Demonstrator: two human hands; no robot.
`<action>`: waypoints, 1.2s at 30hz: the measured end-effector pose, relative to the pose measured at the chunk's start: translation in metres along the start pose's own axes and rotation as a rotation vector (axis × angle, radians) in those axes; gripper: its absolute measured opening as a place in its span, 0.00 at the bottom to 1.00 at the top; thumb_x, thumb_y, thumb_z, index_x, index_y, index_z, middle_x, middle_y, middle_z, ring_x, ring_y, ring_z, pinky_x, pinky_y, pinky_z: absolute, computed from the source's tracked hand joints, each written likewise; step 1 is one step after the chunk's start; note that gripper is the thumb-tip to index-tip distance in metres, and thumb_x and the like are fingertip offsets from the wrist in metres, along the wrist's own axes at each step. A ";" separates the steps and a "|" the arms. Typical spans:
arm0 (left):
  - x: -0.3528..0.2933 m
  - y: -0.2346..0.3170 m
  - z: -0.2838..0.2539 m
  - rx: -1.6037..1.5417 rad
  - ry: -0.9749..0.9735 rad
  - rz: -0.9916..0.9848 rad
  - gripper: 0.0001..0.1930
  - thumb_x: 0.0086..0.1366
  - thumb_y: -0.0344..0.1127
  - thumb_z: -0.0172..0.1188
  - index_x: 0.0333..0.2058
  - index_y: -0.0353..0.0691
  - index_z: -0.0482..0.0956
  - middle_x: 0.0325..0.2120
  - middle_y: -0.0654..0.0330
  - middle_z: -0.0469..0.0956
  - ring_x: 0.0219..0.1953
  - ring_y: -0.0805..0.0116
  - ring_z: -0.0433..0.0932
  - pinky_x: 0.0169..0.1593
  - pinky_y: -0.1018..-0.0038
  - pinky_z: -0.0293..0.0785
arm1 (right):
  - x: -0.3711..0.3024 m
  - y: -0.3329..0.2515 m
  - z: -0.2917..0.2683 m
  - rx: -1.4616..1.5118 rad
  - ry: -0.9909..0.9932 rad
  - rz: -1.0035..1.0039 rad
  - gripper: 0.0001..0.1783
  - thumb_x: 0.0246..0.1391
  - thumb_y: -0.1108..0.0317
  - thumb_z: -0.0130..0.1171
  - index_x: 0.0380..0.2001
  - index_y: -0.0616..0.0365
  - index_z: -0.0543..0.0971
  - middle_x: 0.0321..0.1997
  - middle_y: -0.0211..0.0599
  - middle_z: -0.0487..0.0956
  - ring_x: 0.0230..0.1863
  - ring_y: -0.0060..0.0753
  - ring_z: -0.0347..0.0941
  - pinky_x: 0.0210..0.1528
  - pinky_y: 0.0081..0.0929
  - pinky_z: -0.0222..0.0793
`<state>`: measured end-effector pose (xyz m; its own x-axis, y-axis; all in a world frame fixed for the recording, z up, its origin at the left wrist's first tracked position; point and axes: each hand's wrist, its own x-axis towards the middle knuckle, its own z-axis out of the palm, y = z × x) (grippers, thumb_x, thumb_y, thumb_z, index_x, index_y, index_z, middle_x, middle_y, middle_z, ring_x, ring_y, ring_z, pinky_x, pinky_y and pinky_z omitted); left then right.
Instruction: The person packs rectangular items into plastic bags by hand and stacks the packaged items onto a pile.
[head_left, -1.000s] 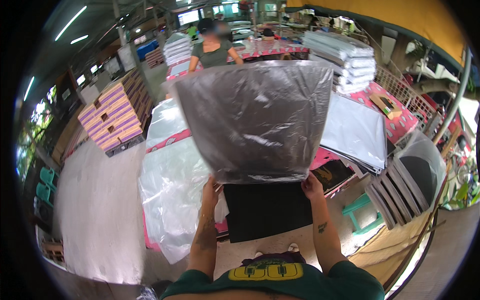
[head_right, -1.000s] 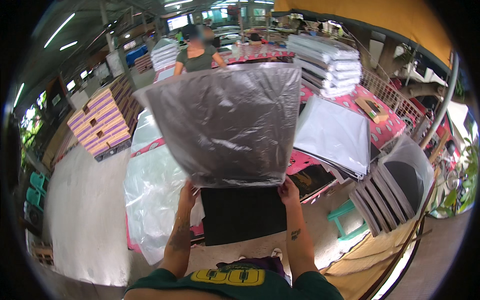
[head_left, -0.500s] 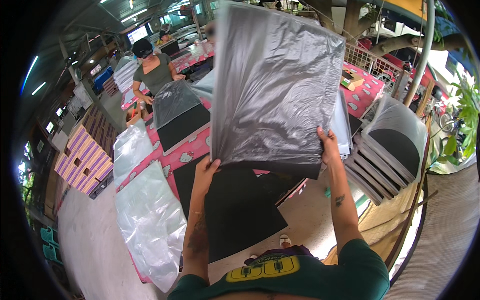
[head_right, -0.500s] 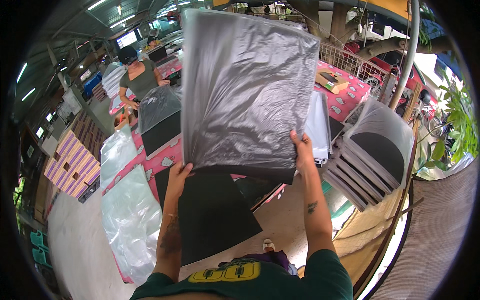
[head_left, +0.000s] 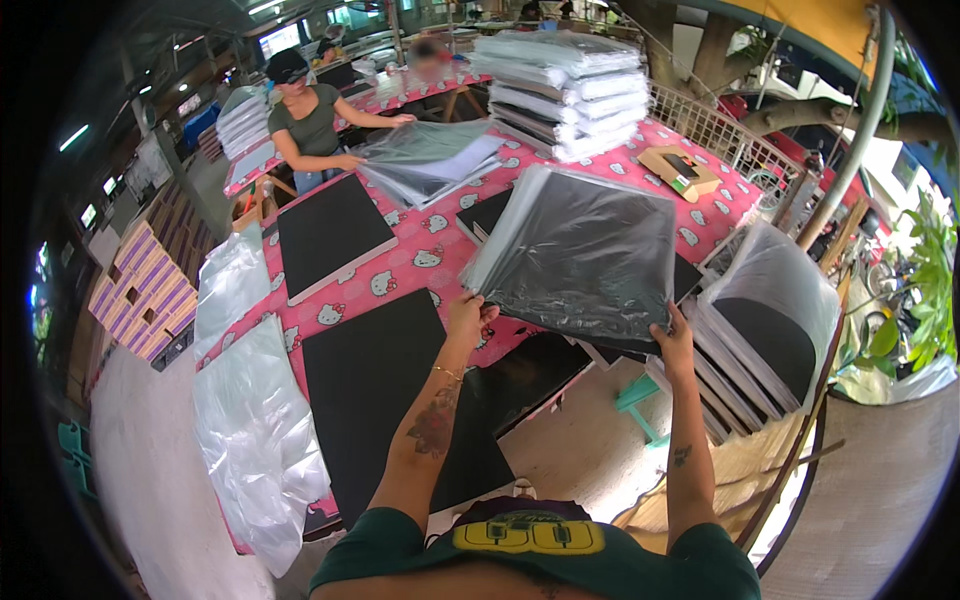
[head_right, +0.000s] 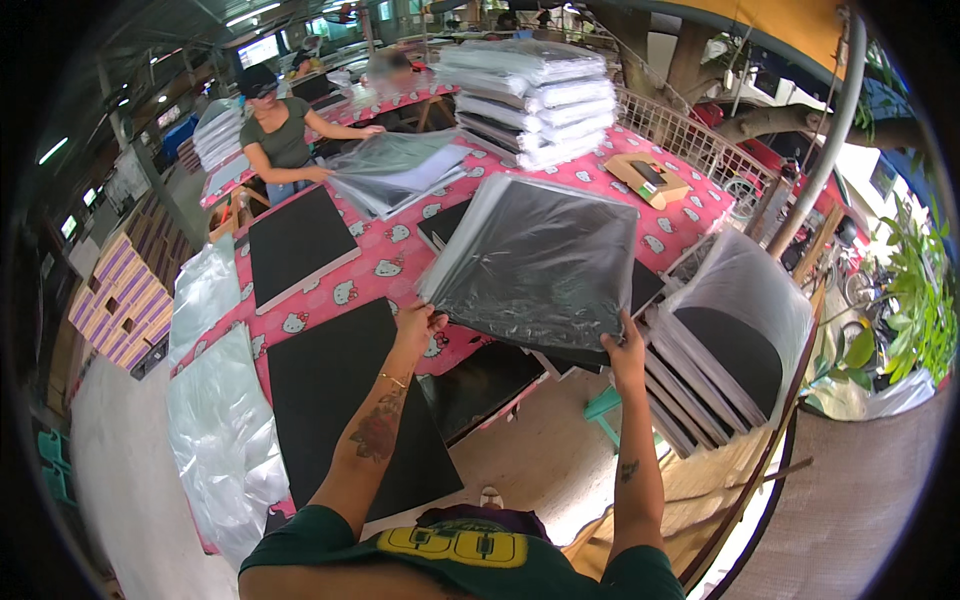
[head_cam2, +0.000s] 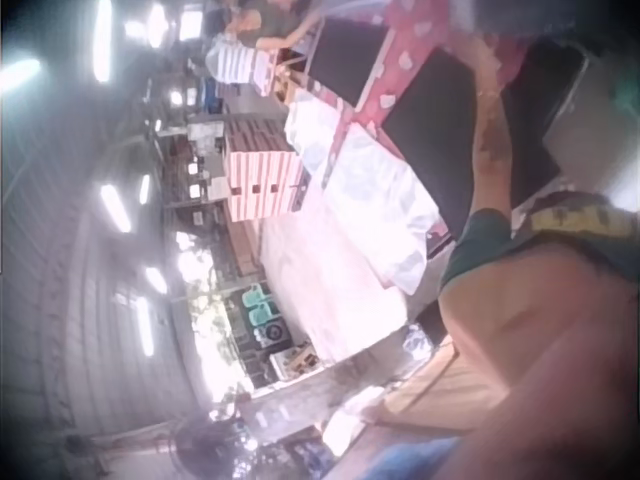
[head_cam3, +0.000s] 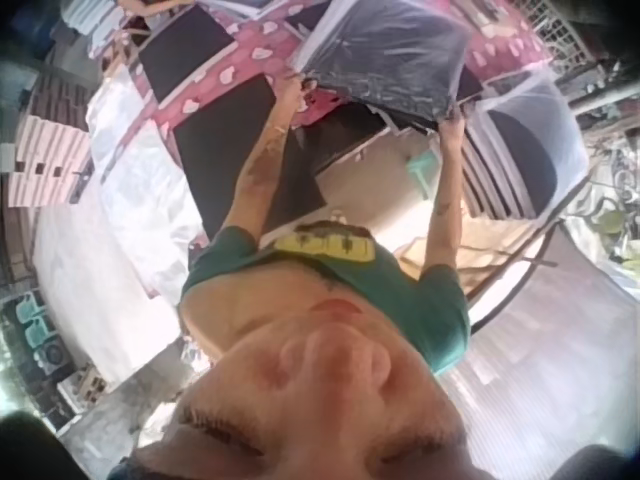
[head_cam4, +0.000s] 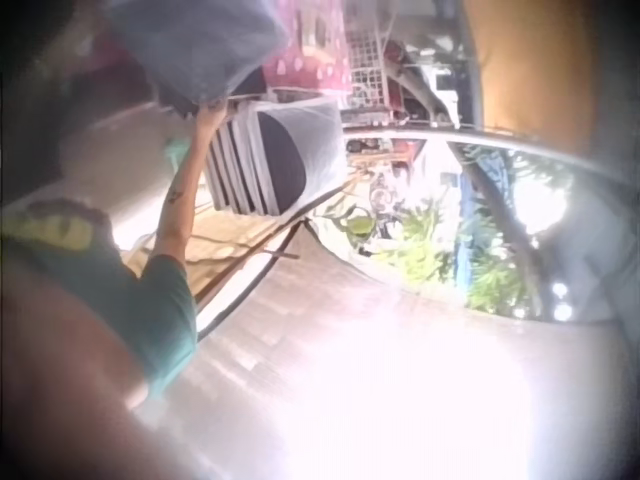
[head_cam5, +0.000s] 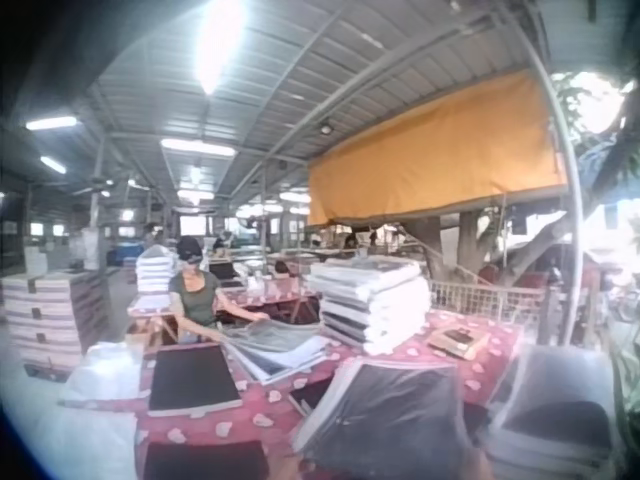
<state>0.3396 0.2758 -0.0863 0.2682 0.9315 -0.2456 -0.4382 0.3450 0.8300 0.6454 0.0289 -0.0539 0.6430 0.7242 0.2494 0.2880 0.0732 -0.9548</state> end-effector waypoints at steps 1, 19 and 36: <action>0.000 -0.002 0.001 0.015 0.007 0.017 0.13 0.64 0.25 0.48 0.46 0.26 0.67 0.30 0.54 0.71 0.23 0.61 0.79 0.25 0.74 0.80 | -0.004 0.001 -0.001 -0.184 0.010 -0.065 0.37 0.46 0.70 0.63 0.60 0.65 0.62 0.56 0.49 0.67 0.57 0.44 0.63 0.59 0.35 0.58; -0.313 0.150 -0.398 2.059 1.284 0.105 0.27 0.52 0.43 0.63 0.51 0.43 0.73 0.47 0.43 0.72 0.54 0.45 0.67 0.57 0.54 0.61 | -0.007 -0.049 0.109 -1.097 -0.201 -0.299 0.31 0.37 0.50 0.68 0.47 0.47 0.75 0.50 0.38 0.70 0.54 0.46 0.64 0.52 0.48 0.59; -0.351 0.153 -0.338 1.211 0.177 0.636 0.08 0.58 0.32 0.59 0.31 0.31 0.79 0.37 0.48 0.77 0.34 0.55 0.76 0.37 0.69 0.70 | -0.280 -0.121 0.414 0.821 -0.909 0.693 0.12 0.56 0.64 0.58 0.39 0.59 0.75 0.36 0.31 0.76 0.36 0.27 0.74 0.40 0.30 0.73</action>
<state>-0.1122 0.0403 -0.0422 0.1536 0.9232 0.3524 0.5946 -0.3711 0.7132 0.1370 0.1011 -0.0746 -0.2862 0.9386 -0.1925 -0.5871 -0.3305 -0.7390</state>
